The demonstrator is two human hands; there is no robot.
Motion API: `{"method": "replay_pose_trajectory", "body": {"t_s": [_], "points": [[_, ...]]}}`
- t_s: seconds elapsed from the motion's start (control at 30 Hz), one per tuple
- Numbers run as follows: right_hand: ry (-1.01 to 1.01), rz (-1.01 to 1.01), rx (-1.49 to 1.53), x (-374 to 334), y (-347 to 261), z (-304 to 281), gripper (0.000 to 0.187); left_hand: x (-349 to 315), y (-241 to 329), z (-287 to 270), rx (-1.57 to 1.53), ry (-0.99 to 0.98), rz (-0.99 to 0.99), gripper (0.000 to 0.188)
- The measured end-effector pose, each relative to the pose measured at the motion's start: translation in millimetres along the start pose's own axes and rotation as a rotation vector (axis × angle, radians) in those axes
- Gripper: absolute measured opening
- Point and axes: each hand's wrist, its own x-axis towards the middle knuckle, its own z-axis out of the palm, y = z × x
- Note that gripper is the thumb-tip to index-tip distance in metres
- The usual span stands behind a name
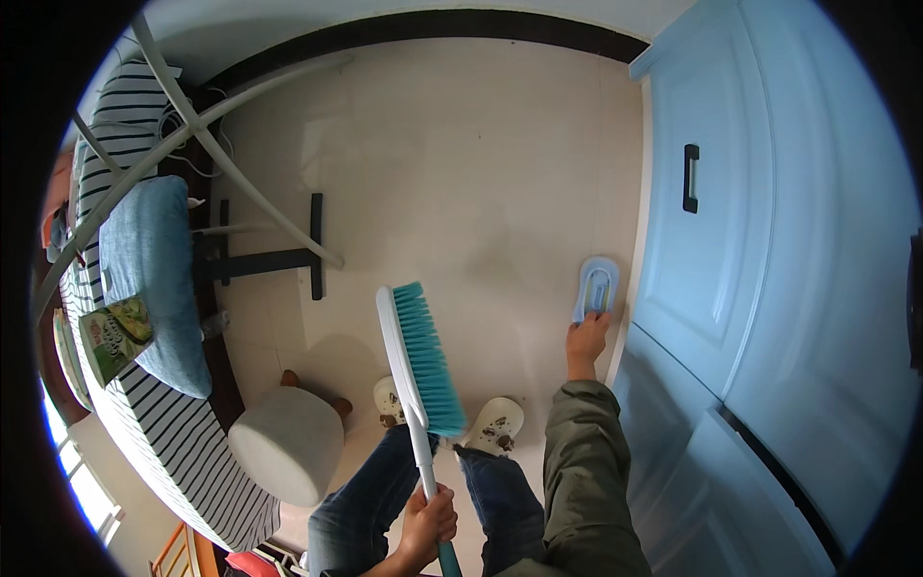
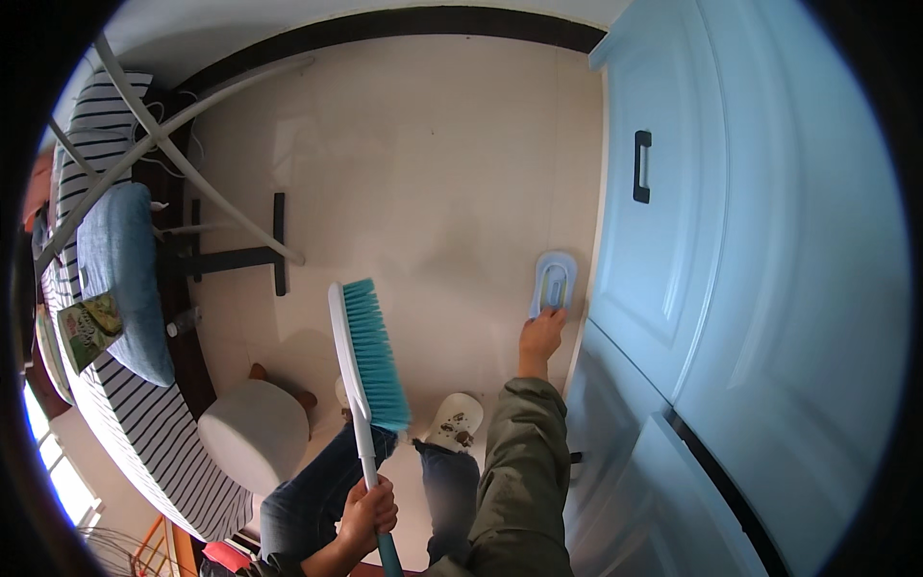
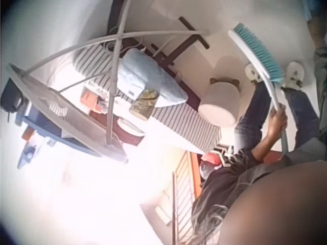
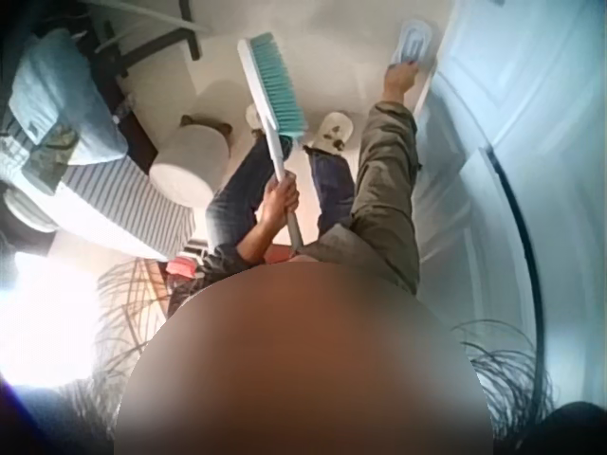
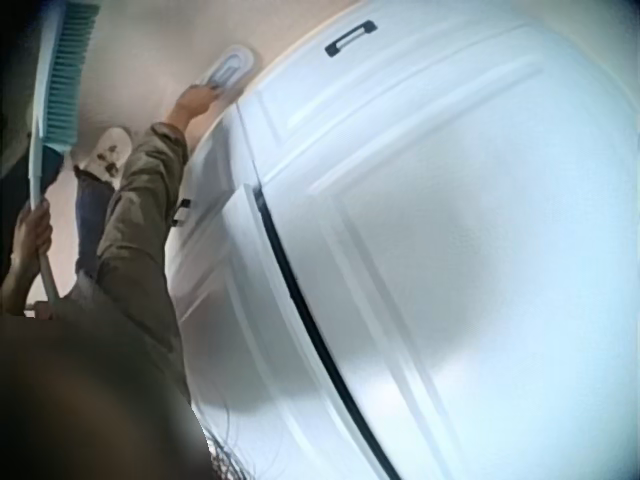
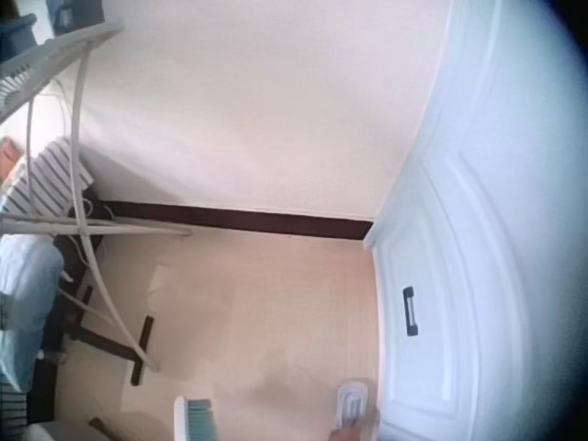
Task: The person assembles a broom and dustpan by attaching the dustpan head to the broom handle. They then pick up a plastic bottle and walk toward the stairs, placing the bottle into a trash bin. The person returns to the bed, picks up the broom, and walks back toward the stairs.
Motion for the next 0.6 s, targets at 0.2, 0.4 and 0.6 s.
{"method": "replay_pose_trajectory", "body": {"t_s": [0.2,0.4,0.6], "points": [[0.127,-0.111,0.139,-38,-32,-73,0.027,-22,-3,-1,0.070,-0.052,0.050,0.009],[0.071,-0.374,0.559,-162,-73,-224,0.037,-99,-7,-4,0.076,-0.158,0.133,0.012],[-0.057,-0.396,0.624,-271,-113,-411,0.036,-218,14,-25,0.353,-0.211,0.306,0.016]]}}
